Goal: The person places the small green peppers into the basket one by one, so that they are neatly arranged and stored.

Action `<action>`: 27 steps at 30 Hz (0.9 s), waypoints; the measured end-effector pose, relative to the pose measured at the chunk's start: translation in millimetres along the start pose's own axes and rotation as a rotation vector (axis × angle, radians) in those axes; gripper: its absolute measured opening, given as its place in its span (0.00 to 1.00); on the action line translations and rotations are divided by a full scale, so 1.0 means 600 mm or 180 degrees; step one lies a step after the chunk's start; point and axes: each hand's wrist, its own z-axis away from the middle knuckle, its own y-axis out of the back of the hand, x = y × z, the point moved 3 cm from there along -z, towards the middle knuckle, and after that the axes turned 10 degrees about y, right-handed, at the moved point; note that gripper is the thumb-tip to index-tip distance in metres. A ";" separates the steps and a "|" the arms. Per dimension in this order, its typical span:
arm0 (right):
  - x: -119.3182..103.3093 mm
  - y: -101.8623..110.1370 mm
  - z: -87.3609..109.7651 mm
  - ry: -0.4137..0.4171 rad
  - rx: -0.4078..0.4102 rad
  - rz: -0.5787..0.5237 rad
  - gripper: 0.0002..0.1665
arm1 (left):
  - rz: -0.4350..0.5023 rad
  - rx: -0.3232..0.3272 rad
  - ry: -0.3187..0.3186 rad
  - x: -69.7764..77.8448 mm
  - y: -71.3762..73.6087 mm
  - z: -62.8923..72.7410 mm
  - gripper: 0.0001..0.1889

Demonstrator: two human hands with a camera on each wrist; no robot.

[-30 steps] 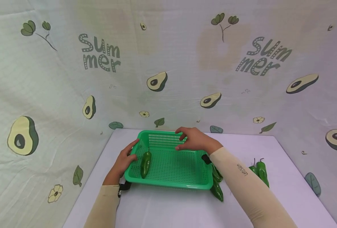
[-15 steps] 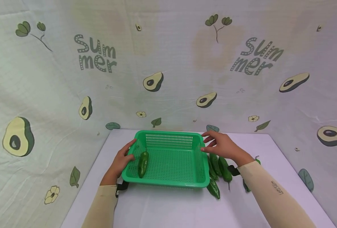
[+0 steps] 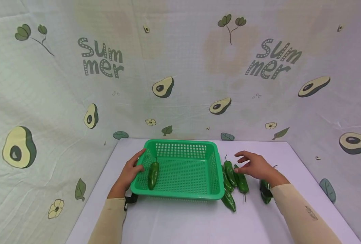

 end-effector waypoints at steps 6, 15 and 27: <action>0.033 -0.006 0.013 -0.0019 -0.0079 0.0224 0.38 | 0.0001 -0.0018 -0.0004 -0.001 0.000 0.001 0.47; 0.066 -0.015 0.012 -0.0123 -0.0185 0.0523 0.39 | -0.0001 -0.0034 0.0017 0.005 -0.001 0.002 0.47; 0.077 -0.024 0.007 -0.0334 -0.0455 0.0380 0.42 | -0.0003 -0.0020 -0.0034 0.004 -0.001 0.006 0.47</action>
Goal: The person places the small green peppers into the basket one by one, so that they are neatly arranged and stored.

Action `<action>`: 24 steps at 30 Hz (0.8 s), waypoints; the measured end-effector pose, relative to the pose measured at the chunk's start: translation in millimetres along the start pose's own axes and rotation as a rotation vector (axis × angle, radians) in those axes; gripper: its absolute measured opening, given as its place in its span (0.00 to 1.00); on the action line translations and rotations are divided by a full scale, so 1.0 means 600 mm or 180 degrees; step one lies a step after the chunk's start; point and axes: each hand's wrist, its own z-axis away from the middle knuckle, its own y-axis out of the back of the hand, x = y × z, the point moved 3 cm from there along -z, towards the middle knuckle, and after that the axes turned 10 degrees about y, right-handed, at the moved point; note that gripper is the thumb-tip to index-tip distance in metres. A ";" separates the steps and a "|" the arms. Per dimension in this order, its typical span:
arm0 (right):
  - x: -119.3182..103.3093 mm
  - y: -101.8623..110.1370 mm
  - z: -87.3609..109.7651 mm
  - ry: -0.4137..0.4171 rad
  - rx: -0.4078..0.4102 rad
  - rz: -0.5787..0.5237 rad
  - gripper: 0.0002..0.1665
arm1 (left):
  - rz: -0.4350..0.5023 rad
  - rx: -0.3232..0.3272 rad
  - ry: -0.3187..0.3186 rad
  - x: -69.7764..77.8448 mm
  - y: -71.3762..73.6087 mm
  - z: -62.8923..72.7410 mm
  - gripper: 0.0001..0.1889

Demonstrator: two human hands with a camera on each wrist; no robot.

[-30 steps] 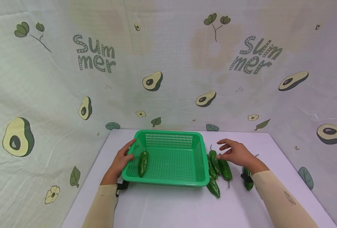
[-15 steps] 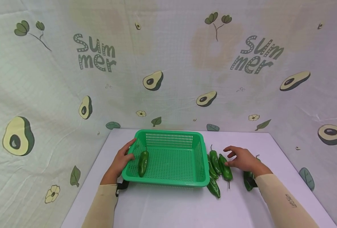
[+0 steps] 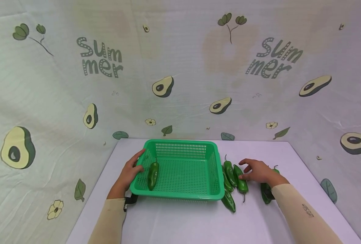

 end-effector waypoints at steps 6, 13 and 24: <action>0.001 -0.013 0.005 -0.0032 -0.0068 -0.0274 0.41 | -0.0033 0.0007 0.0034 -0.002 -0.001 0.001 0.47; 0.002 -0.023 0.009 -0.0040 -0.0099 -0.0789 0.40 | -0.0065 0.0020 0.0023 -0.006 -0.001 -0.001 0.48; 0.004 -0.029 -0.002 -0.0136 -0.0156 -0.0999 0.44 | -0.0034 0.0018 0.0004 -0.003 0.001 -0.004 0.47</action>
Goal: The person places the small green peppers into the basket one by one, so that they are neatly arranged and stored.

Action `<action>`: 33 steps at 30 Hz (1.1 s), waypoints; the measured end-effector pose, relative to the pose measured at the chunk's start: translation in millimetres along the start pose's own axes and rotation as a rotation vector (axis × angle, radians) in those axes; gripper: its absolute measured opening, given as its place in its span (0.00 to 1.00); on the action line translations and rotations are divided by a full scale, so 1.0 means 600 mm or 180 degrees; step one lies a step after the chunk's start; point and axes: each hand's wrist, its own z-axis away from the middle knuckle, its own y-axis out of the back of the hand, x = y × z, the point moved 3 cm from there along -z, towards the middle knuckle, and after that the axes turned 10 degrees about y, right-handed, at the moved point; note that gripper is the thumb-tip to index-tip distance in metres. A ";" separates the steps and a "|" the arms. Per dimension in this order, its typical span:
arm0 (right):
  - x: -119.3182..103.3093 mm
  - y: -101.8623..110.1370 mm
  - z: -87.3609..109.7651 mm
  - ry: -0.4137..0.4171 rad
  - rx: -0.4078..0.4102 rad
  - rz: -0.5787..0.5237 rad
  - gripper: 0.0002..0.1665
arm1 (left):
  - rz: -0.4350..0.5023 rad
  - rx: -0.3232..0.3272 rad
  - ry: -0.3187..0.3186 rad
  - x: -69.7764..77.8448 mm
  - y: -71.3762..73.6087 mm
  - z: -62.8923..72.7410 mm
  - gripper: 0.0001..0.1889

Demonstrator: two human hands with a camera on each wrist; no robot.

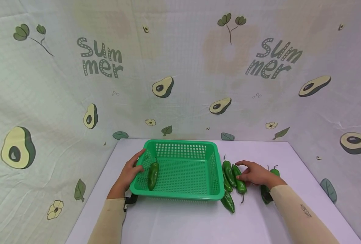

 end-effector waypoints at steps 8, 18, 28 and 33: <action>-0.005 -0.006 0.000 -0.0049 0.0045 -0.0155 0.48 | 0.0022 -0.0015 -0.0028 0.004 -0.003 -0.001 0.48; -0.002 -0.007 -0.001 0.0022 -0.0047 -0.0028 0.48 | 0.0031 -0.0012 -0.0033 0.003 -0.004 -0.001 0.48; 0.003 -0.006 0.006 -0.0002 0.0030 0.0062 0.45 | 0.0038 -0.0022 -0.0005 -0.002 -0.003 -0.004 0.48; 0.005 0.001 0.006 -0.0022 0.0089 0.0114 0.46 | 0.0048 0.0014 -0.0026 -0.001 -0.001 -0.004 0.48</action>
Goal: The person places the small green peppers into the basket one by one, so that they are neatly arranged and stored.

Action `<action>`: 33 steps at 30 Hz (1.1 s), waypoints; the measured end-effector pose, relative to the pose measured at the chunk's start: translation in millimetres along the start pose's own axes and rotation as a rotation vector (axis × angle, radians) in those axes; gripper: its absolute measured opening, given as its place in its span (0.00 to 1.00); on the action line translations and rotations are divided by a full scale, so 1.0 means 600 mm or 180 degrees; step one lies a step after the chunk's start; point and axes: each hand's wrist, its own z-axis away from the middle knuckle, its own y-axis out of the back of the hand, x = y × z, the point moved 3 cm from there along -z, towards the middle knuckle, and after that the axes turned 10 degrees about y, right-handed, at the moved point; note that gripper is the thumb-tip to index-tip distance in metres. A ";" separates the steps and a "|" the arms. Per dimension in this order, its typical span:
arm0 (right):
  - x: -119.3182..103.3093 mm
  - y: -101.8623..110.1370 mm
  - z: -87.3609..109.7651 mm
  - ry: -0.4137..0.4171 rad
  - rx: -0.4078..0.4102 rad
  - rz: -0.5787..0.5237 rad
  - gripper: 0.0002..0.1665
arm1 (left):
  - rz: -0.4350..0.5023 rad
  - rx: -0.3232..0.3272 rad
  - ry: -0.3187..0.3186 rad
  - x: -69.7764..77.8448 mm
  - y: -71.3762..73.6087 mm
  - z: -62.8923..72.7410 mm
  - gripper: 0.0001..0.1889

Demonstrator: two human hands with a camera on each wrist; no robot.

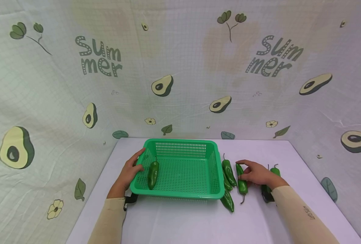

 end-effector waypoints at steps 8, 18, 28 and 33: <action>0.005 0.000 0.002 -0.0092 0.0012 -0.0084 0.47 | 0.0026 -0.0010 0.0009 0.000 0.001 0.003 0.48; -0.003 0.013 0.010 -0.0037 0.0086 -0.0089 0.49 | 0.0029 -0.0025 0.0025 -0.002 0.000 0.000 0.47; -0.032 0.038 0.001 0.0056 0.0109 -0.0187 0.49 | 0.0017 -0.0035 0.0057 -0.004 0.001 0.000 0.47; -0.053 0.060 -0.013 0.0093 0.0135 -0.0205 0.49 | -0.0007 -0.0015 0.0059 -0.001 0.001 -0.001 0.47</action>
